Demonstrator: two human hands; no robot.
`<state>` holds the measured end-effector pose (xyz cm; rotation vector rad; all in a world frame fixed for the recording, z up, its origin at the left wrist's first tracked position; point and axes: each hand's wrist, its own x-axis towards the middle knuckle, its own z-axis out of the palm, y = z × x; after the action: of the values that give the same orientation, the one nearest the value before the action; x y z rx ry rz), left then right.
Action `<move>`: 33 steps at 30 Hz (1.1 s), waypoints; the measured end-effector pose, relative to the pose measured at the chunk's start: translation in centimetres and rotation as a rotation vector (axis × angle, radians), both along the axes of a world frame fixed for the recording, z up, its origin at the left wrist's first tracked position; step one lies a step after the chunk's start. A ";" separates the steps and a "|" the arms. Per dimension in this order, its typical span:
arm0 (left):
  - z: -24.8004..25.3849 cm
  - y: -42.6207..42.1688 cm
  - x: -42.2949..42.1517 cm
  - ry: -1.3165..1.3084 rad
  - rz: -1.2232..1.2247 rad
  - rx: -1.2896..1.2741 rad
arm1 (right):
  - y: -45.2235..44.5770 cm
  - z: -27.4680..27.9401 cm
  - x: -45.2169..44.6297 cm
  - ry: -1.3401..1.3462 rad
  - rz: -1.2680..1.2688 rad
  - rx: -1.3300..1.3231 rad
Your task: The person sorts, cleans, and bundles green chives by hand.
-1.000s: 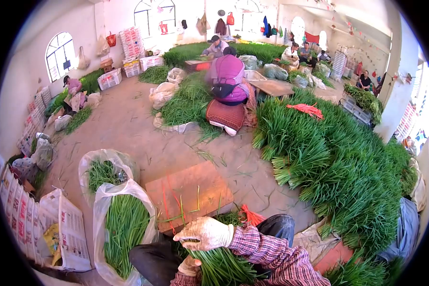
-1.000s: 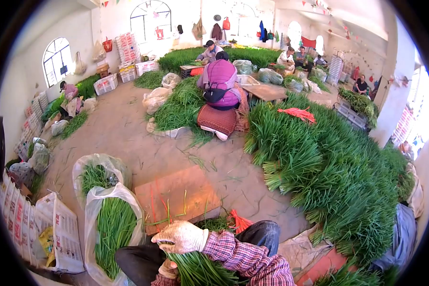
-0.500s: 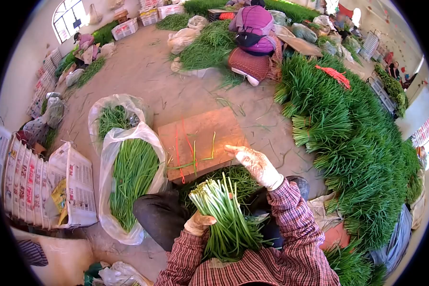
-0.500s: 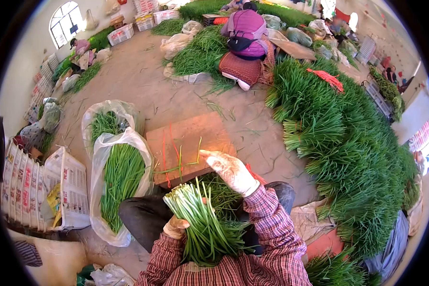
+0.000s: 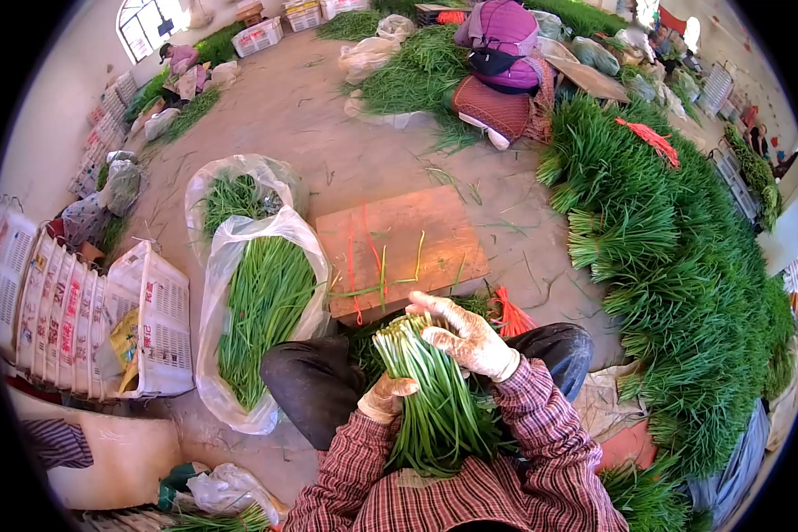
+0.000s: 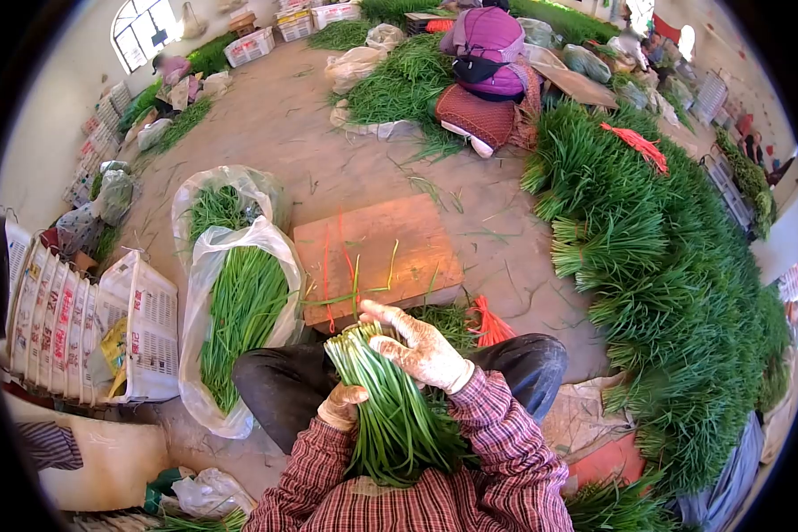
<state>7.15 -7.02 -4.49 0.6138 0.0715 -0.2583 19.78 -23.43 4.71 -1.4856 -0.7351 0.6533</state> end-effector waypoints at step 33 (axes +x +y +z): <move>6.7 2.5 -1.9 -0.207 0.050 0.827 | 2.9 2.4 -5.8 -0.745 -0.193 0.112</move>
<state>5.30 -4.51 2.25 1.4557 -0.0099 -0.1058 14.00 -20.57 7.08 -1.6717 -1.1466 -0.1162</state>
